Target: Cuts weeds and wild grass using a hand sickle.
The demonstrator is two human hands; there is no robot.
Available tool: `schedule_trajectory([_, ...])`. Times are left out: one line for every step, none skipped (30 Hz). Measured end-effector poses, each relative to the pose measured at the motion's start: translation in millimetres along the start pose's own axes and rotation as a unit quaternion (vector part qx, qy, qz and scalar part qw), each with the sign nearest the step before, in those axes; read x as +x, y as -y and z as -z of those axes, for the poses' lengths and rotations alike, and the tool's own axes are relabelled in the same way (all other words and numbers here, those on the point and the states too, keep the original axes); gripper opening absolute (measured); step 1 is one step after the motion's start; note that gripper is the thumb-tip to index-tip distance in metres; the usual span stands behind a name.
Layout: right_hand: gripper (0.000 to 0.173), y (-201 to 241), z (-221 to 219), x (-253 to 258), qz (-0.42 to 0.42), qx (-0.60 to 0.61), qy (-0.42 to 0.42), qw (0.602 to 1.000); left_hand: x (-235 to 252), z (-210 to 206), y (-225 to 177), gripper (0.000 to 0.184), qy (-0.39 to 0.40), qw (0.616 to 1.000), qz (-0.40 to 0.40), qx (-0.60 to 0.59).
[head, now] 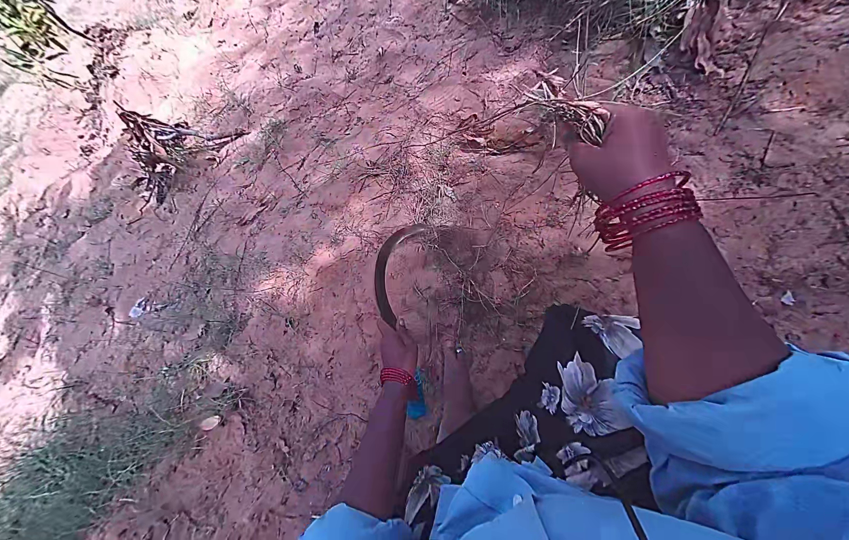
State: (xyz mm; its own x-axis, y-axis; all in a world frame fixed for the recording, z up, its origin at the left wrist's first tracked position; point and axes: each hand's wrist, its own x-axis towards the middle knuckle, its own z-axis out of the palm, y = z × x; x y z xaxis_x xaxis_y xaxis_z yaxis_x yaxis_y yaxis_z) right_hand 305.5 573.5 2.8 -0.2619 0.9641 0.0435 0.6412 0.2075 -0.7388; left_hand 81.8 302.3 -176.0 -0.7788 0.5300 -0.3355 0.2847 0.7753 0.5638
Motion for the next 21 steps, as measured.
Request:
schedule_trajectory([0.034, -0.2, 0.0, -1.6, 0.004, 0.000, -0.006, 1.000, 10.6, 2.7, 4.2, 0.052, -0.026, 0.998, 0.023, -0.053])
schedule_trajectory([0.036, -0.4, -1.0, -2.6, 0.009, 0.000, -0.015, 1.000, 21.1, 4.1, 6.1, 0.050, -0.047, 0.992, 0.051, -0.110])
schedule_trajectory([0.037, -0.1, -3.0, -3.1, 0.011, 0.000, -0.020, 1.000, 31.4, 5.2, 6.2, 0.049, -0.056, 0.984, 0.077, -0.152])
schedule_trajectory([0.036, 0.2, -5.5, -2.6, 0.014, -0.004, -0.022, 1.000, 41.8, 4.7, 5.4, 0.049, -0.051, 0.980, 0.093, -0.170])
schedule_trajectory([0.036, 0.7, -8.1, -2.0, 0.014, -0.009, -0.021, 1.000, 52.7, 1.5, 5.2, 0.051, -0.032, 0.981, 0.103, -0.165])
schedule_trajectory([0.035, 2.0, -10.4, -1.8, 0.010, -0.013, -0.015, 1.000, 63.1, -4.6, 2.4, 0.052, -0.001, 0.984, 0.109, -0.141])
schedule_trajectory([0.034, 3.8, -12.8, -1.7, 0.008, -0.016, -0.010, 1.000, 73.2, -12.9, -3.8, 0.053, 0.034, 0.987, 0.113, -0.111])
schedule_trajectory([0.033, 5.7, -16.2, -1.5, 0.008, -0.018, -0.010, 1.000, 81.1, -21.3, -14.0, 0.054, 0.060, 0.987, 0.119, -0.090])
schedule_trajectory([0.032, 8.2, -19.7, -1.0, 0.010, -0.021, -0.008, 1.000, 87.7, -30.4, -22.8, 0.054, 0.077, 0.986, 0.126, -0.079])
schedule_trajectory([0.032, 11.5, -22.9, -0.7, 0.013, -0.026, -0.003, 1.000, 91.9, -37.4, -29.0, 0.055, 0.090, 0.984, 0.132, -0.072])
schedule_trajectory([0.033, 14.8, -26.0, 0.1, 0.022, -0.035, 0.003, 0.999, 93.8, -41.2, -32.9, 0.056, 0.097, 0.983, 0.136, -0.071])
schedule_trajectory([0.034, 18.5, -28.8, 0.8, 0.037, -0.042, 0.006, 0.998, 93.5, -42.0, -35.3, 0.055, 0.103, 0.983, 0.137, -0.071])
schedule_trajectory([0.035, 22.7, -31.5, 0.1, 0.046, -0.049, 0.011, 0.998, 89.7, -40.0, -36.2, 0.054, 0.110, 0.981, 0.140, -0.074])
schedule_trajectory([0.036, 28.3, -33.0, -1.9, 0.050, -0.050, 0.017, 0.997, 84.5, -36.0, -36.3, 0.054, 0.119, 0.980, 0.140, -0.077])
schedule_trajectory([0.036, 33.9, -33.3, -4.1, 0.050, -0.048, 0.021, 0.997, 77.7, -32.2, -34.5, 0.054, 0.126, 0.979, 0.138, -0.077])
schedule_trajectory([0.036, 38.1, -33.1, -6.1, 0.052, -0.045, 0.021, 0.997, 67.5, -29.7, -30.9, 0.055, 0.128, 0.980, 0.135, -0.075])
schedule_trajectory([0.036, 40.7, -32.2, -7.6, 0.056, -0.040, 0.021, 0.997, 54.5, -28.8, -25.1, 0.056, 0.124, 0.981, 0.132, -0.070])
schedule_trajectory([0.036, 41.7, -31.5, -9.5, 0.063, -0.034, 0.019, 0.997, 40.5, -26.9, -17.1, 0.056, 0.118, 0.983, 0.127, -0.060])
schedule_trajectory([0.036, 41.3, -30.0, -11.4, 0.069, -0.027, 0.018, 0.997, 26.6, -24.5, -9.0, 0.056, 0.114, 0.985, 0.119, -0.047])
schedule_trajectory([0.037, 40.2, -28.4, -13.5, 0.072, -0.025, 0.018, 0.997, 15.1, -21.7, -1.4, 0.055, 0.110, 0.987, 0.111, -0.030])
schedule_trajectory([0.038, 39.0, -26.3, -16.8, 0.072, -0.020, 0.019, 0.997, 7.3, -17.7, 4.3, 0.055, 0.112, 0.988, 0.105, -0.012])
